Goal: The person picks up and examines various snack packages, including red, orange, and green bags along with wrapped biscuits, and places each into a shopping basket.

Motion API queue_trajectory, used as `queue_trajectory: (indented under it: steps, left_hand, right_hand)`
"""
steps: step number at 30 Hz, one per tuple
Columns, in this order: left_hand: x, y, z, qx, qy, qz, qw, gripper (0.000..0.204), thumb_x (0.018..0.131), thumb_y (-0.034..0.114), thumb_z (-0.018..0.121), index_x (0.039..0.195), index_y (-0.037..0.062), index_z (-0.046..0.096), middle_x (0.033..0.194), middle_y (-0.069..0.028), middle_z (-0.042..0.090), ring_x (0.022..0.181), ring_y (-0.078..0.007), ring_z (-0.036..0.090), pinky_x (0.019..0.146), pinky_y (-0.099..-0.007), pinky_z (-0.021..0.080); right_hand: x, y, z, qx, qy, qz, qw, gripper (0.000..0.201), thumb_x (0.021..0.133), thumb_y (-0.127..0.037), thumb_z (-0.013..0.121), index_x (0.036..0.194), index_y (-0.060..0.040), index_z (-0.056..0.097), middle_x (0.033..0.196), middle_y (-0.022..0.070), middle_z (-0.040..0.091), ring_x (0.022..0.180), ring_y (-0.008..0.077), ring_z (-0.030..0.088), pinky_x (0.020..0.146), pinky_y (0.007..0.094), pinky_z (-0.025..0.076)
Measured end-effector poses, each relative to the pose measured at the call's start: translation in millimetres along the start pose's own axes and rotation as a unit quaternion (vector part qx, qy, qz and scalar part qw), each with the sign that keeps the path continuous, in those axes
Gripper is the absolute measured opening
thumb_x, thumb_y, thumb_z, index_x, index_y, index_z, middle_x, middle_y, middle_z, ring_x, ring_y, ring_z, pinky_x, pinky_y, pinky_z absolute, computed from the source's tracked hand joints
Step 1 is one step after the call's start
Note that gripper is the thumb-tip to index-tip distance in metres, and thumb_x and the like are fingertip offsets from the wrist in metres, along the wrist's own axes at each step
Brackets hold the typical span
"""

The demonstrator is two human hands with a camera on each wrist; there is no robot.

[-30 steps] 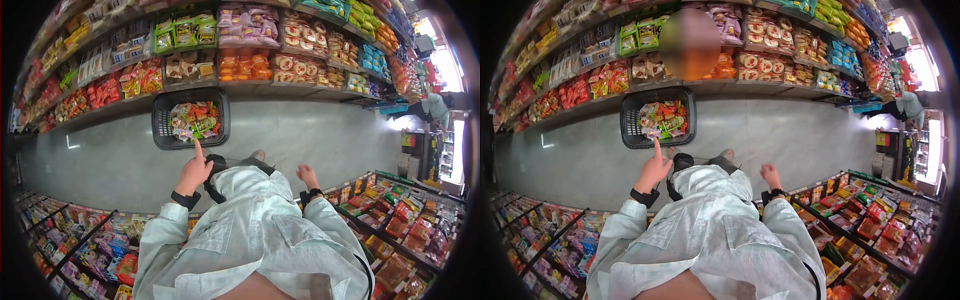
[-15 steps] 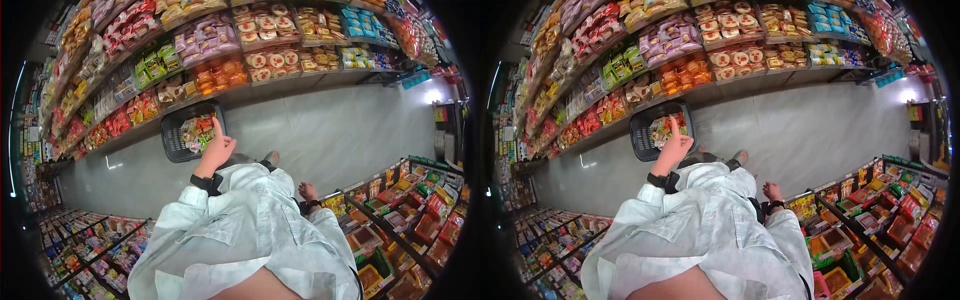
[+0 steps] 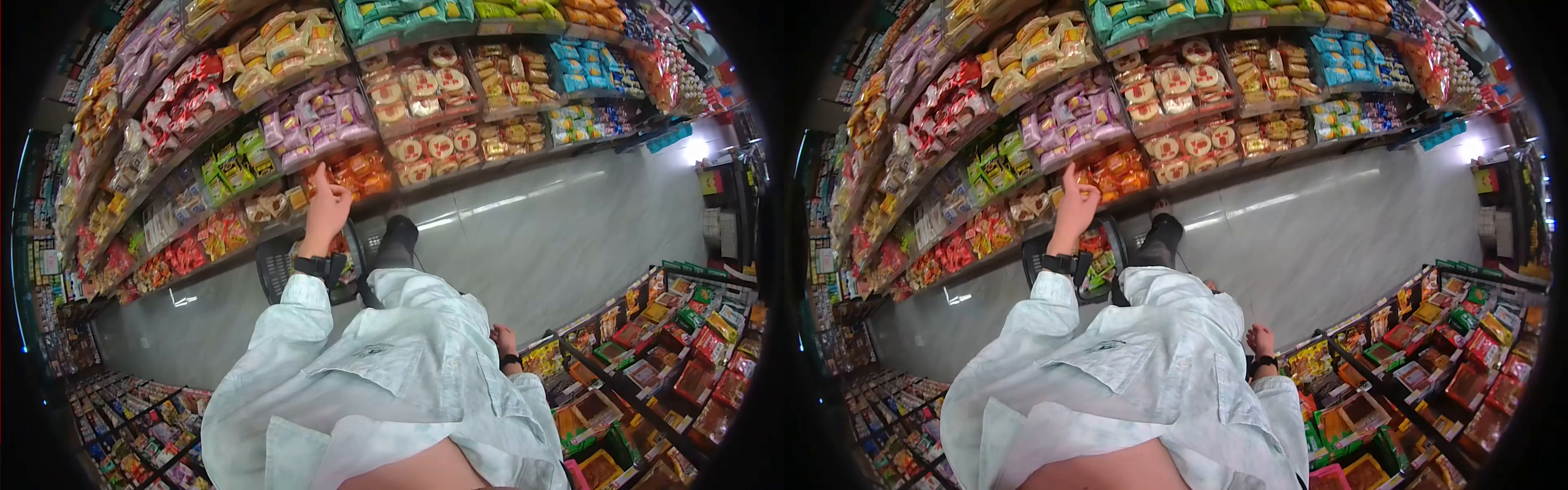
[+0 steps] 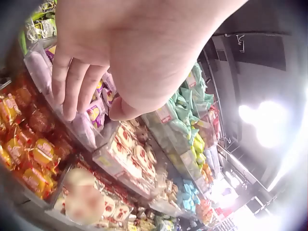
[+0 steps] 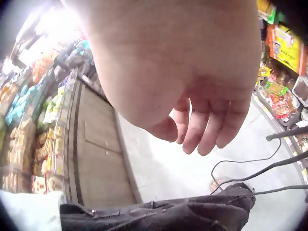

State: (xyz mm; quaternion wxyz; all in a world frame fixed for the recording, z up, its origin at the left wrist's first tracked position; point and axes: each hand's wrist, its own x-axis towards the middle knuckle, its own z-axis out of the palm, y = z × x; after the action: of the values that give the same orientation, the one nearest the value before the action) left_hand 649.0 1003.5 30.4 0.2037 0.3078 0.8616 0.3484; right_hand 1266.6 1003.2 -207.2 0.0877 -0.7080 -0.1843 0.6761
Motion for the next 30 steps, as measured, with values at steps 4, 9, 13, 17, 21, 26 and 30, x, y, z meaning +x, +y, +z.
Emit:
queue_trajectory:
  steps: [4, 9, 13, 17, 21, 26, 30]
  left_hand:
    - [99.9, 0.8, -21.4, 0.012, 0.036, -0.015, 0.999, 0.091, 0.096, 0.024, 0.072, 0.167, 0.0013, 0.020, 0.123, -0.0227, 0.073, 0.104, -0.0383, 0.074, 0.091, -0.0480, 0.058]
    - [212.9, -24.4, -31.6, 0.022, 0.103, -0.033, 0.994, 0.091, 0.095, 0.030, 0.072, 0.164, -0.0024, 0.022, 0.127, -0.0324, 0.069, 0.111, -0.0479, 0.071, 0.097, -0.0522, 0.055]
    - [259.7, -28.2, -37.5, 0.069, 0.095, -0.077, 0.990, 0.079, 0.096, 0.038, 0.073, 0.151, -0.0054, 0.039, 0.122, -0.0352, 0.070, 0.113, -0.0524, 0.069, 0.098, -0.0531, 0.055]
    - [276.1, -39.6, -37.4, 0.037, 0.087, -0.082, 0.992, 0.072, 0.094, 0.042, 0.077, 0.143, -0.0034, 0.050, 0.104, -0.0248, 0.075, 0.101, -0.0482, 0.072, 0.088, -0.0532, 0.055]
    - [254.9, -39.2, -41.4, -0.019, 0.094, -0.044, 0.994, 0.073, 0.092, 0.037, 0.080, 0.146, -0.0011, 0.049, 0.093, -0.0187, 0.077, 0.090, -0.0398, 0.075, 0.081, -0.0478, 0.057]
    - [169.6, -3.1, -48.5, -0.090, 0.007, -0.007, 0.996, 0.066, 0.094, 0.026, 0.081, 0.148, 0.0061, 0.047, 0.088, -0.0142, 0.077, 0.080, -0.0273, 0.074, 0.074, -0.0399, 0.057]
    - [92.9, 27.2, -43.6, -0.091, -0.049, 0.047, 0.994, 0.054, 0.094, 0.024, 0.082, 0.138, 0.0068, 0.056, 0.097, -0.0143, 0.080, 0.087, -0.0248, 0.077, 0.078, -0.0369, 0.058]
  right_hand:
    - [-33.5, -34.1, 31.4, 0.072, 0.070, 0.029, 0.995, 0.018, 0.102, -0.025, 0.066, 0.114, -0.0126, 0.063, 0.098, 0.0031, 0.071, 0.076, 0.0174, 0.068, 0.063, 0.0314, 0.056]
    - [-52.5, -84.3, 84.1, 0.085, 0.107, 0.013, 0.990, 0.028, 0.103, -0.029, 0.066, 0.127, -0.0132, 0.063, 0.115, 0.0052, 0.071, 0.097, 0.0199, 0.070, 0.081, 0.0337, 0.058]
    - [-61.7, -135.6, 123.0, 0.045, 0.124, -0.034, 0.991, 0.035, 0.105, -0.030, 0.064, 0.136, -0.0130, 0.064, 0.127, 0.0088, 0.070, 0.108, 0.0206, 0.070, 0.089, 0.0335, 0.058]
    - [-58.2, -183.9, 141.9, 0.030, 0.113, -0.084, 0.990, 0.034, 0.105, -0.033, 0.068, 0.133, -0.0143, 0.065, 0.124, 0.0081, 0.071, 0.105, 0.0202, 0.071, 0.089, 0.0351, 0.058]
    - [-42.9, -250.3, 162.2, 0.000, 0.092, -0.149, 0.985, 0.027, 0.106, -0.030, 0.068, 0.126, -0.0116, 0.067, 0.116, 0.0062, 0.073, 0.098, 0.0164, 0.071, 0.084, 0.0305, 0.058]
    - [-31.2, -338.9, 217.9, -0.114, 0.011, -0.265, 0.957, 0.024, 0.107, -0.025, 0.068, 0.123, -0.0069, 0.068, 0.106, 0.0031, 0.073, 0.095, 0.0111, 0.069, 0.082, 0.0262, 0.057]
    - [-82.3, -403.9, 286.7, -0.311, -0.115, -0.390, 0.859, 0.034, 0.104, -0.022, 0.072, 0.133, -0.0048, 0.065, 0.113, 0.0048, 0.073, 0.104, 0.0153, 0.068, 0.092, 0.0309, 0.056]
